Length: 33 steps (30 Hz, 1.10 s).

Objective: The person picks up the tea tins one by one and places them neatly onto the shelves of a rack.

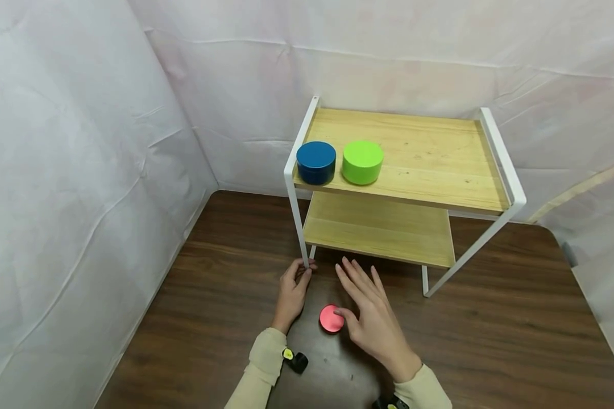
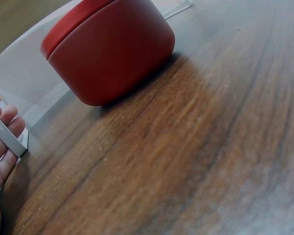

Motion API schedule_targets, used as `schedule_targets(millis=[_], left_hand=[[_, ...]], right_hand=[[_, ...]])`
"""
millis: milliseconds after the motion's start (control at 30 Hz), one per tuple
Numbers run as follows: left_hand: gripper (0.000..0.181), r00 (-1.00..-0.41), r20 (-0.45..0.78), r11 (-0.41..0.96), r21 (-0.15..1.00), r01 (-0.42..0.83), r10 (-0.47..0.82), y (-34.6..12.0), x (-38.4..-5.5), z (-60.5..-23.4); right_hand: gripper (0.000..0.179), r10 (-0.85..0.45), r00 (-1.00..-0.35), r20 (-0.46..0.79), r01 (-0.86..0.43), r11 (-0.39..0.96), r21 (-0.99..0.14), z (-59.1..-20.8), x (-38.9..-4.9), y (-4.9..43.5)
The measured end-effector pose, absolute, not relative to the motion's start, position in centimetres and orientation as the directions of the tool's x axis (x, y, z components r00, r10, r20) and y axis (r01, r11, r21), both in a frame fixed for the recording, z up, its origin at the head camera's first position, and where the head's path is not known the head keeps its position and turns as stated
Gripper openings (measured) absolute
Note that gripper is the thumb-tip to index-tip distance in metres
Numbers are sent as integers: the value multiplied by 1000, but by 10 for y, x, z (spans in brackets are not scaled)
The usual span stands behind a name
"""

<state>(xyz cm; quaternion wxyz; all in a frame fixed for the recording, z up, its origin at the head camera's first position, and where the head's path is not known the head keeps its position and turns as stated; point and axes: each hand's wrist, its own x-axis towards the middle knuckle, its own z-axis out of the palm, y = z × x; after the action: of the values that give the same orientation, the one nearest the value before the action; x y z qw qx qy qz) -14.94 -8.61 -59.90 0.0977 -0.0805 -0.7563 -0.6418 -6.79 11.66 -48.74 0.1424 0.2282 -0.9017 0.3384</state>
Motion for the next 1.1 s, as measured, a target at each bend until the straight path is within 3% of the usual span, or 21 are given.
schedule_targets(millis=[500, 800, 1100], left_hand=[[19, -975, 223, 159, 962, 223, 18, -89, -150, -598], [19, -975, 221, 165, 961, 221, 18, -89, -149, -598], [19, -970, 244, 153, 958, 242, 4, -87, -149, -598]], right_hand=[[73, -320, -916, 243, -400, 659, -637, -513, -62, 110], [76, -343, -927, 149, -348, 646, -679, -520, -58, 111], [84, -366, -908, 203, -403, 633, -661, -533, -57, 112]])
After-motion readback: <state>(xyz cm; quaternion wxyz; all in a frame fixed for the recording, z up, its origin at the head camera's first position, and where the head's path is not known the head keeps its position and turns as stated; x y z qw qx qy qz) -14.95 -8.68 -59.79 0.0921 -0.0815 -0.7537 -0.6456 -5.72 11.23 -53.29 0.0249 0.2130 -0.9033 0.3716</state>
